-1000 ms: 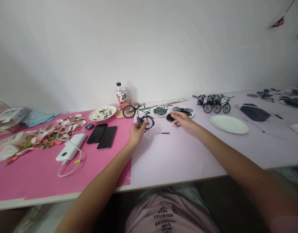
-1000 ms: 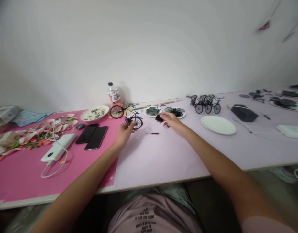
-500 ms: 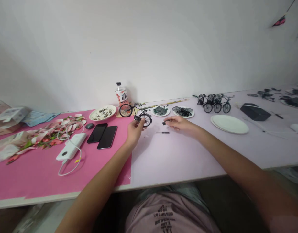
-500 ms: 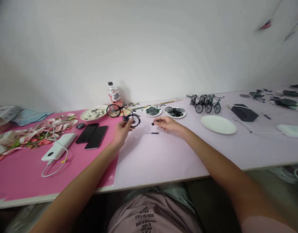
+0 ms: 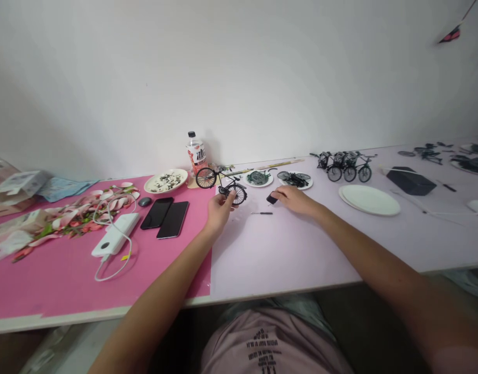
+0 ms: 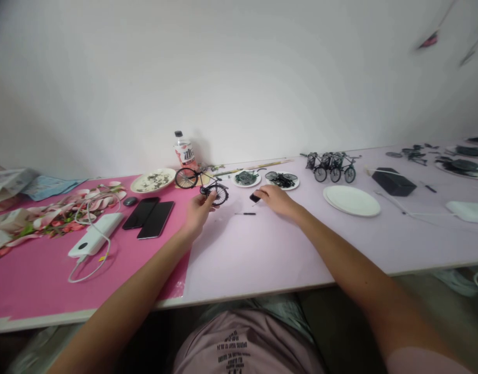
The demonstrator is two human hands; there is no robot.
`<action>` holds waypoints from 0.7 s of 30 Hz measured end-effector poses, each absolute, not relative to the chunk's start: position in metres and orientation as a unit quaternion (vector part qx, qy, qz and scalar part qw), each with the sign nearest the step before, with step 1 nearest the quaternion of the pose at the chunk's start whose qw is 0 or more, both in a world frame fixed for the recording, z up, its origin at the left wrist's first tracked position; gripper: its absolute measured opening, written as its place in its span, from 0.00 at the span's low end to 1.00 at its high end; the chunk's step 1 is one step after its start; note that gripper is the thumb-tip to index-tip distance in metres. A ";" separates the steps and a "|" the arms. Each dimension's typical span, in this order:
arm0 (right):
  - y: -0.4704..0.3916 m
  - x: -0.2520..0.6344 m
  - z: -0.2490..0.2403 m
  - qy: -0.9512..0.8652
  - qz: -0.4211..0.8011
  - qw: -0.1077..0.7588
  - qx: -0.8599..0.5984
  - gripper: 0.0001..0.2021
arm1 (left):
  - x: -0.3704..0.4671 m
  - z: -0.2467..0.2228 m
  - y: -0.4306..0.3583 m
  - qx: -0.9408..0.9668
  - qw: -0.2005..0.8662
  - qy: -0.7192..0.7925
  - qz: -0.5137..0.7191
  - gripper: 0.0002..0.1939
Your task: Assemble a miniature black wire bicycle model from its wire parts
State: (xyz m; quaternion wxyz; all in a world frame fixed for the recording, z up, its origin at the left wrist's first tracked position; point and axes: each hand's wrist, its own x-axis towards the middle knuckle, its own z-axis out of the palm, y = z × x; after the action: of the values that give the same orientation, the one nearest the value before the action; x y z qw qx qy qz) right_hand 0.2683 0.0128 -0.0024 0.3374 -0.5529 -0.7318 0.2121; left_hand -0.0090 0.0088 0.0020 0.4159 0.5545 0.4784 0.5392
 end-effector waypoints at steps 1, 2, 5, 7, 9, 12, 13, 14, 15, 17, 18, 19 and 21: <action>0.013 0.270 -0.004 -0.743 0.205 0.313 -0.555 0.28 | -0.009 0.002 0.008 0.555 0.416 0.479 0.538 0.25; 0.012 0.271 -0.005 -0.753 0.203 0.288 -0.555 0.28 | -0.009 0.002 0.008 0.556 0.417 0.479 0.536 0.25; 0.011 0.274 -0.006 -0.777 0.198 0.221 -0.556 0.28 | -0.009 0.001 0.008 0.558 0.420 0.476 0.534 0.25; 0.010 0.276 -0.004 -0.784 0.175 0.192 -0.564 0.28 | -0.009 0.000 0.009 0.557 0.424 0.474 0.534 0.25; 0.010 0.278 0.000 -0.776 0.140 0.183 -0.587 0.26 | -0.009 -0.001 0.009 0.556 0.426 0.474 0.534 0.25; 0.013 0.287 0.006 -0.735 0.099 0.175 -0.648 0.21 | -0.009 -0.003 0.010 0.556 0.427 0.474 0.533 0.26; 0.015 0.291 0.008 -0.717 0.094 0.166 -0.670 0.19 | -0.009 -0.003 0.011 0.556 0.427 0.473 0.533 0.26; 0.016 0.296 0.009 -0.700 0.094 0.153 -0.691 0.18 | -0.009 -0.003 0.011 0.556 0.428 0.473 0.533 0.26; 0.018 0.300 0.009 -0.686 0.095 0.138 -0.708 0.18 | -0.009 -0.003 0.011 0.556 0.428 0.472 0.533 0.26; 0.021 0.307 0.007 -0.666 0.108 0.104 -0.731 0.20 | -0.009 -0.003 0.011 0.559 0.427 0.470 0.533 0.26; 0.022 0.309 0.006 -0.663 0.112 0.098 -0.734 0.21 | -0.009 -0.003 0.011 0.560 0.426 0.470 0.533 0.27; 0.024 0.310 0.003 -0.662 0.115 0.099 -0.734 0.21 | -0.009 -0.003 0.011 0.562 0.424 0.470 0.533 0.27; 0.026 0.312 -0.003 -0.669 0.124 0.112 -0.725 0.22 | -0.009 -0.003 0.011 0.563 0.423 0.469 0.533 0.27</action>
State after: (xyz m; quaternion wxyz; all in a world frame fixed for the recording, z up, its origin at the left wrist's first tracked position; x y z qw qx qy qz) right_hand 0.3116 0.0264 -0.0026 0.1120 -0.7248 -0.6685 0.1235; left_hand -0.0089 0.0109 -0.0034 0.4230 0.5631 0.4689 0.5330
